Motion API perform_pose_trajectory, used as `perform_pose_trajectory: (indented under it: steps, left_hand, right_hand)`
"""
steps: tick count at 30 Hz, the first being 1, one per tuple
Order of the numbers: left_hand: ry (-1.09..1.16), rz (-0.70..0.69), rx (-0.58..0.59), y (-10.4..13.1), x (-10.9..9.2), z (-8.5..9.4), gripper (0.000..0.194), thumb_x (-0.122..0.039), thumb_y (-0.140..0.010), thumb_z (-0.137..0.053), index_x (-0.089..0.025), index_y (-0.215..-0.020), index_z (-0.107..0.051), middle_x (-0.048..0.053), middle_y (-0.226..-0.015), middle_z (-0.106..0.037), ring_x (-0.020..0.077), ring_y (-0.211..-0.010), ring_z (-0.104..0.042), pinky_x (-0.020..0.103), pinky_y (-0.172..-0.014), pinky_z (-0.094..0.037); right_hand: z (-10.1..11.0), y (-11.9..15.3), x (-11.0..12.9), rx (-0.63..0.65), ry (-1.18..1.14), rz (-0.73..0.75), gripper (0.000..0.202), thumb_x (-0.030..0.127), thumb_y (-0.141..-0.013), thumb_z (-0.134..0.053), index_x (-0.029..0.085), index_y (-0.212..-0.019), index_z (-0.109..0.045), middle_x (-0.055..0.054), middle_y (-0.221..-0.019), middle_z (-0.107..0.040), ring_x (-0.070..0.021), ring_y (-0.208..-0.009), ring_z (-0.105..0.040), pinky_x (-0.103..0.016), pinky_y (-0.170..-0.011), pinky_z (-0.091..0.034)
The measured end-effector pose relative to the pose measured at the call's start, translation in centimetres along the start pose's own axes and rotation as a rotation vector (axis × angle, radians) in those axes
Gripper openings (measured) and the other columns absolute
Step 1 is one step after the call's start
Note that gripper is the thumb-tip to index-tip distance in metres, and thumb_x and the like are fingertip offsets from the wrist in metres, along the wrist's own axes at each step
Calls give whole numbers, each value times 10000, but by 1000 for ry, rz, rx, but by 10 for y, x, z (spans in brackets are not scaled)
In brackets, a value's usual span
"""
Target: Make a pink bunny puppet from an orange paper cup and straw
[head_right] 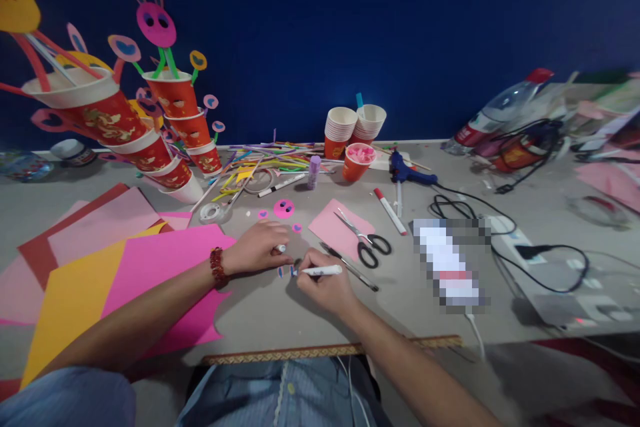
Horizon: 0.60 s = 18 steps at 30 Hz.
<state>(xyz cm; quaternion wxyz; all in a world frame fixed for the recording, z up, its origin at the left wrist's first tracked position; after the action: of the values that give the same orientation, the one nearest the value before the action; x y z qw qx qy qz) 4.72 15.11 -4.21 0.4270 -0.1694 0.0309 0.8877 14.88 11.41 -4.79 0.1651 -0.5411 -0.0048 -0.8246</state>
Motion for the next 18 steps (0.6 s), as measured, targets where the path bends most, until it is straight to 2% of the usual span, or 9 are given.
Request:
perform_pose_trajectory:
  steps: [5,11,15,18]
  left_hand:
    - [-3,-5,-5,0,0,0,341,-464,-867,-710,-189,-703,-593,31,-841,-682,222,-849,-623,326,-732,-375]
    - [30,-6,6,0,1,-1,337,-478,-897,-669,-191,-731,-613,35,-837,-676,216,-850,-615,312,-728,-367]
    - [139,-18,0,0,4,1,410,-533,-943,-579,-187,-725,-591,22,-791,-650,191,-798,-593,289,-715,-363]
    - [232,17,-24,2,11,3,466,-556,-976,-492,-185,-702,-561,14,-755,-621,181,-767,-569,281,-718,-371]
  right_hand:
    - [2,0,1,-6,-30,-9,93,157,-692,-548,207,-613,-541,32,-554,-549,-118,-502,-454,-244,-497,-346]
    - [19,5,-7,-136,-112,-67,106,168,-757,-524,221,-669,-552,29,-556,-554,-135,-499,-490,-249,-491,-373]
    - [30,9,-13,-253,-278,-110,99,171,-756,-543,230,-678,-530,43,-552,-540,-134,-492,-494,-246,-486,-394]
    - [34,9,-16,-298,-310,-129,95,186,-771,-569,223,-687,-545,42,-554,-540,-132,-497,-488,-244,-486,-387]
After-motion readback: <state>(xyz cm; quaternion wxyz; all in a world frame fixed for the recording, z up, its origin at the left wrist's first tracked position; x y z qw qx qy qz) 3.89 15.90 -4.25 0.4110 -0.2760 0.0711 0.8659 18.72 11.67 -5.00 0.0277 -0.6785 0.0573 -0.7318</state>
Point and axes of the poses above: each hand's wrist, its own y-axis away from the middle knuckle, its own z-axis out of the back of the hand, x = y × z, the point moved 10 cm from there along -y, towards the middle knuckle
